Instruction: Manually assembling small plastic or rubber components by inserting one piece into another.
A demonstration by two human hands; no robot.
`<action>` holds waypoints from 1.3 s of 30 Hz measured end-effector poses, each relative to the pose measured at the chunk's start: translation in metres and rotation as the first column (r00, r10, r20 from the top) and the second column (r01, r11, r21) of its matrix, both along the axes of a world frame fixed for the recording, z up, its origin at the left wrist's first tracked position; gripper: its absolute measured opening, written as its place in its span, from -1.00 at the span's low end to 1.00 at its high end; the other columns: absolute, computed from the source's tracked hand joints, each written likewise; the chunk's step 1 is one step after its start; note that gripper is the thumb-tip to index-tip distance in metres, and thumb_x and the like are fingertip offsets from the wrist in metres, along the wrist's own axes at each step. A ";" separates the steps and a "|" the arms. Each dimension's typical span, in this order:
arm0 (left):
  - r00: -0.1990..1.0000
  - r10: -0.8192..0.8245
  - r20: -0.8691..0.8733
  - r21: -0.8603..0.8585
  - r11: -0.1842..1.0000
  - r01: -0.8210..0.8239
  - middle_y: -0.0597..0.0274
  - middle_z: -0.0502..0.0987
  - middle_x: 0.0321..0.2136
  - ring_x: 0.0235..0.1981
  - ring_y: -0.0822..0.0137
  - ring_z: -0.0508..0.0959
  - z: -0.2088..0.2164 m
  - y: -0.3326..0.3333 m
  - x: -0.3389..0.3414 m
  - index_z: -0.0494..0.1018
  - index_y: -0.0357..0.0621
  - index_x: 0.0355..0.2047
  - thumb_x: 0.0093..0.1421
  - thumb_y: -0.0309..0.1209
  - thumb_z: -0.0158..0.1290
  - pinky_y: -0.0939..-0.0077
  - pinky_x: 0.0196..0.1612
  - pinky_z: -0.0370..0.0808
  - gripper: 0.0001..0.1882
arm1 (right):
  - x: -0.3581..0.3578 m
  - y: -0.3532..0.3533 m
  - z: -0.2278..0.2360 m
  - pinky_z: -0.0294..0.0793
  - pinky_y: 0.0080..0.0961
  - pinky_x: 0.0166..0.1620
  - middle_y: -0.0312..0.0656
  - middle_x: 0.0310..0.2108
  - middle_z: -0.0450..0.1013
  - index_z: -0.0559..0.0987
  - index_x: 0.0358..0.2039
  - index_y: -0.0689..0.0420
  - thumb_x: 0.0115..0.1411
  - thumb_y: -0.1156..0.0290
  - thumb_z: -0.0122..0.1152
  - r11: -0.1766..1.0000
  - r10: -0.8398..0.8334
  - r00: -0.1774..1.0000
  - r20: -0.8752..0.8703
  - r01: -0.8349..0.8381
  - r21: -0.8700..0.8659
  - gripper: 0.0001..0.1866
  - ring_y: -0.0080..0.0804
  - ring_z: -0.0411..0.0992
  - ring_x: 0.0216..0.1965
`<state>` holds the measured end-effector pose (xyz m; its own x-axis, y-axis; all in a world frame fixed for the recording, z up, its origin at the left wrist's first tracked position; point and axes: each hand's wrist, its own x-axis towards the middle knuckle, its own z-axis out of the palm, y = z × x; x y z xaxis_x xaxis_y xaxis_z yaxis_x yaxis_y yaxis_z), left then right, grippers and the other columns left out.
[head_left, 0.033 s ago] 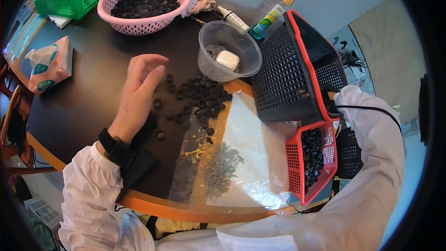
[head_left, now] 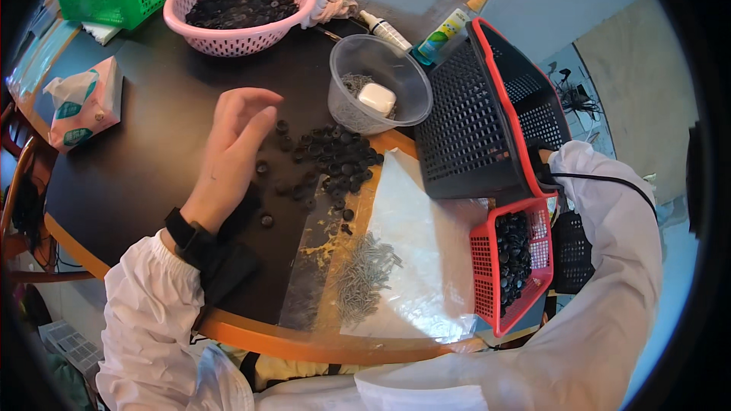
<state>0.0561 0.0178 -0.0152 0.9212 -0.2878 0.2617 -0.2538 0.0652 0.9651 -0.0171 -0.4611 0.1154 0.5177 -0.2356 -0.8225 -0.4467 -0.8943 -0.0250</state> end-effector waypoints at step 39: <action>0.928 -0.276 -0.252 -0.282 0.938 0.203 0.20 0.40 -0.03 0.03 0.34 0.37 -0.022 -0.003 0.023 0.33 -0.18 0.03 0.30 0.02 -0.14 0.45 0.15 0.22 -0.47 | 0.028 0.322 -0.095 0.43 -0.24 -0.12 -0.17 -0.15 0.32 0.49 -0.21 0.03 -0.02 0.45 0.23 0.611 0.527 0.072 0.847 -0.725 -0.319 -0.70 -0.15 0.37 -0.09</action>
